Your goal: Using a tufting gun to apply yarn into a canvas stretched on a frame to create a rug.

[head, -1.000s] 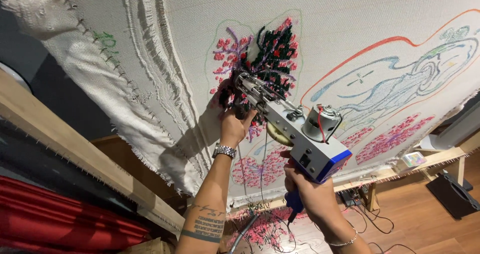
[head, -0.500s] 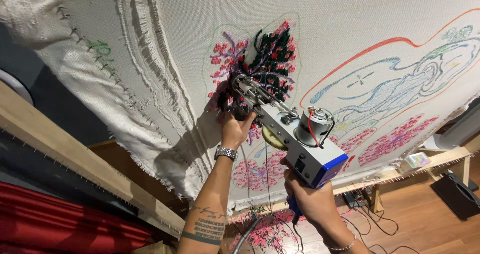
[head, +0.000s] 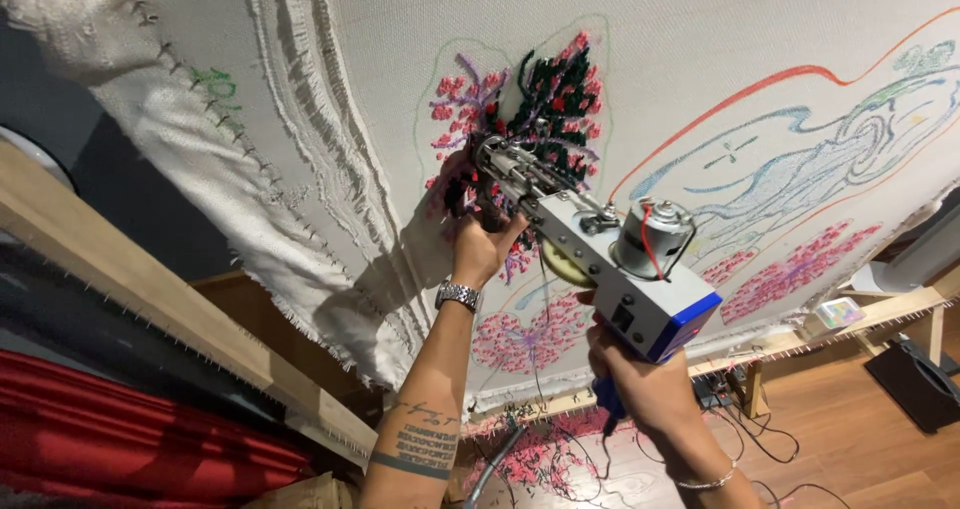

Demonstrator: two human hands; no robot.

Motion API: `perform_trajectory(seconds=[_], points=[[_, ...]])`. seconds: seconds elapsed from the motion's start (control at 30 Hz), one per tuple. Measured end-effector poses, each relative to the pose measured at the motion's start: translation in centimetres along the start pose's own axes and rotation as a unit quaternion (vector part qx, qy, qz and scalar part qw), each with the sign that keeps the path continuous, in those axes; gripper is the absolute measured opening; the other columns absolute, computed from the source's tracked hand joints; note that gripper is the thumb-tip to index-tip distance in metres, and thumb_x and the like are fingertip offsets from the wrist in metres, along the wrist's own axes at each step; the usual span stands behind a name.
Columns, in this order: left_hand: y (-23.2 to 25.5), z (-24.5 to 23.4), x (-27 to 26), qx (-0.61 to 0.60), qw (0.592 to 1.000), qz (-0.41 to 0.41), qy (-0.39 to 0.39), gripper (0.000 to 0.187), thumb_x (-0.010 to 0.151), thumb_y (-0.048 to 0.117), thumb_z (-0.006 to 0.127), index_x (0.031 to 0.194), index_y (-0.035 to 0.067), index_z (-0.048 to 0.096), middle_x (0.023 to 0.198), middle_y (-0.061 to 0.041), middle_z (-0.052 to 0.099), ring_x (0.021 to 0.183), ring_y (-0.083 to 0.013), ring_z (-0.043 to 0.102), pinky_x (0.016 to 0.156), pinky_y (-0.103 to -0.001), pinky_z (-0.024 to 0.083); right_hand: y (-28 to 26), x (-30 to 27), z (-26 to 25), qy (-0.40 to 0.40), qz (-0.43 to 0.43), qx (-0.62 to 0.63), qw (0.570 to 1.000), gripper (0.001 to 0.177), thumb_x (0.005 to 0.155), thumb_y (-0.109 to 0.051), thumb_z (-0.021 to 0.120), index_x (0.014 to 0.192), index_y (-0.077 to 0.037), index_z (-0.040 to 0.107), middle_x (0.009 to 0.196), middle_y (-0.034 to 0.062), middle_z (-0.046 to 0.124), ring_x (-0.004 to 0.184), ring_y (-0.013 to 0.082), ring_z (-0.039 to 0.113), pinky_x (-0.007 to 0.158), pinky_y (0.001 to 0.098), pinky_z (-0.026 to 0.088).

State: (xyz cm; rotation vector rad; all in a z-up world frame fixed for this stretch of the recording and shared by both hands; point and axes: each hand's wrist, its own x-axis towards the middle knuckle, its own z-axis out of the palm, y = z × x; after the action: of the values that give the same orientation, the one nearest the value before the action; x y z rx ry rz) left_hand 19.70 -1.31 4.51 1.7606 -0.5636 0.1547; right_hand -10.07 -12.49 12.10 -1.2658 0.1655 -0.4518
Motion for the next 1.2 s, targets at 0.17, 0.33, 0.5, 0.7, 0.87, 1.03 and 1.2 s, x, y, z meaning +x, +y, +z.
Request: perform_trajectory(seconds=[0.17, 0.33, 0.5, 0.7, 0.87, 1.03, 1.2], points=[[2.8, 1.0, -1.3, -0.238, 0.962, -0.025, -0.134, 0.036, 0.088, 0.026, 0.079, 0.108, 0.003, 0.06, 0.102, -0.007, 0.07, 0.081, -0.015, 0.073, 0.064, -0.029, 0.055, -0.1, -0.6, -3.8, 0.0, 0.012, -0.007, 1.0, 0.029, 0.088, 0.0, 0.067, 0.116, 0.005, 0.063, 0.074, 0.0043, 0.057, 0.058, 0.0134, 0.05, 0.05, 0.03, 0.041], [7.1, 0.2, -3.6, -0.263, 0.92, -0.11, -0.271, 0.037, 0.089, 0.031, 0.078, 0.114, 0.005, 0.068, 0.103, -0.005, 0.074, 0.066, -0.012, 0.069, 0.05, -0.024, 0.044, -0.9, -1.8, -7.0, -0.027, -0.028, -0.008, 0.999, 0.027, 0.088, 0.003, 0.067, 0.114, 0.009, 0.06, 0.078, 0.0062, 0.058, 0.062, 0.0148, 0.053, 0.053, 0.0308, 0.043], [8.0, 1.1, -4.8, -0.265, 0.908, -0.077, -0.315, 0.029, 0.092, 0.028, 0.079, 0.104, 0.002, 0.077, 0.095, -0.002, 0.077, 0.063, -0.0079, 0.062, 0.053, -0.025, 0.047, -1.7, -3.2, -8.1, -0.032, 0.0, 0.03, 0.999, 0.035, 0.086, 0.002, 0.067, 0.121, 0.009, 0.064, 0.08, 0.0047, 0.055, 0.062, 0.0142, 0.048, 0.052, 0.0294, 0.039], [9.1, 1.3, -5.2, -0.229, 0.922, -0.068, -0.306, 0.025, 0.092, 0.025, 0.078, 0.102, 0.002, 0.079, 0.09, -0.002, 0.075, 0.063, -0.0083, 0.061, 0.055, -0.025, 0.047, -1.4, -3.4, -9.2, -0.042, -0.036, 0.033, 0.998, 0.033, 0.085, 0.0, 0.067, 0.118, 0.008, 0.063, 0.076, 0.0065, 0.055, 0.061, 0.0167, 0.049, 0.052, 0.0316, 0.041], [9.7, 1.4, -5.0, -0.189, 0.931, -0.014, -0.313, 0.025, 0.094, 0.023, 0.078, 0.106, 0.001, 0.081, 0.091, -0.002, 0.074, 0.066, -0.0081, 0.061, 0.059, -0.027, 0.051, -0.9, -3.4, -10.2, -0.059, -0.066, 0.063, 0.994, 0.032, 0.088, 0.003, 0.066, 0.117, 0.011, 0.056, 0.08, 0.0073, 0.054, 0.064, 0.0172, 0.049, 0.056, 0.0331, 0.043], [10.1, 1.2, -5.5, -0.2, 0.926, -0.057, -0.314, 0.024, 0.092, 0.022, 0.075, 0.109, 0.004, 0.079, 0.094, -0.001, 0.077, 0.064, -0.0071, 0.059, 0.057, -0.025, 0.049, -1.9, -3.4, -9.2, -0.066, -0.07, 0.064, 0.993, 0.038, 0.085, 0.003, 0.066, 0.122, 0.011, 0.06, 0.081, 0.0064, 0.054, 0.065, 0.0161, 0.048, 0.056, 0.0321, 0.042], [9.6, 1.0, -6.4, -0.254, 0.915, -0.135, -0.283, 0.022, 0.095, 0.026, 0.071, 0.103, 0.007, 0.076, 0.092, -0.001, 0.077, 0.059, -0.0078, 0.057, 0.051, -0.025, 0.046, 0.1, -3.0, -10.0, -0.026, -0.039, 0.025, 0.999, 0.031, 0.085, 0.005, 0.066, 0.115, 0.011, 0.06, 0.077, 0.008, 0.057, 0.059, 0.0167, 0.049, 0.051, 0.0318, 0.041]])
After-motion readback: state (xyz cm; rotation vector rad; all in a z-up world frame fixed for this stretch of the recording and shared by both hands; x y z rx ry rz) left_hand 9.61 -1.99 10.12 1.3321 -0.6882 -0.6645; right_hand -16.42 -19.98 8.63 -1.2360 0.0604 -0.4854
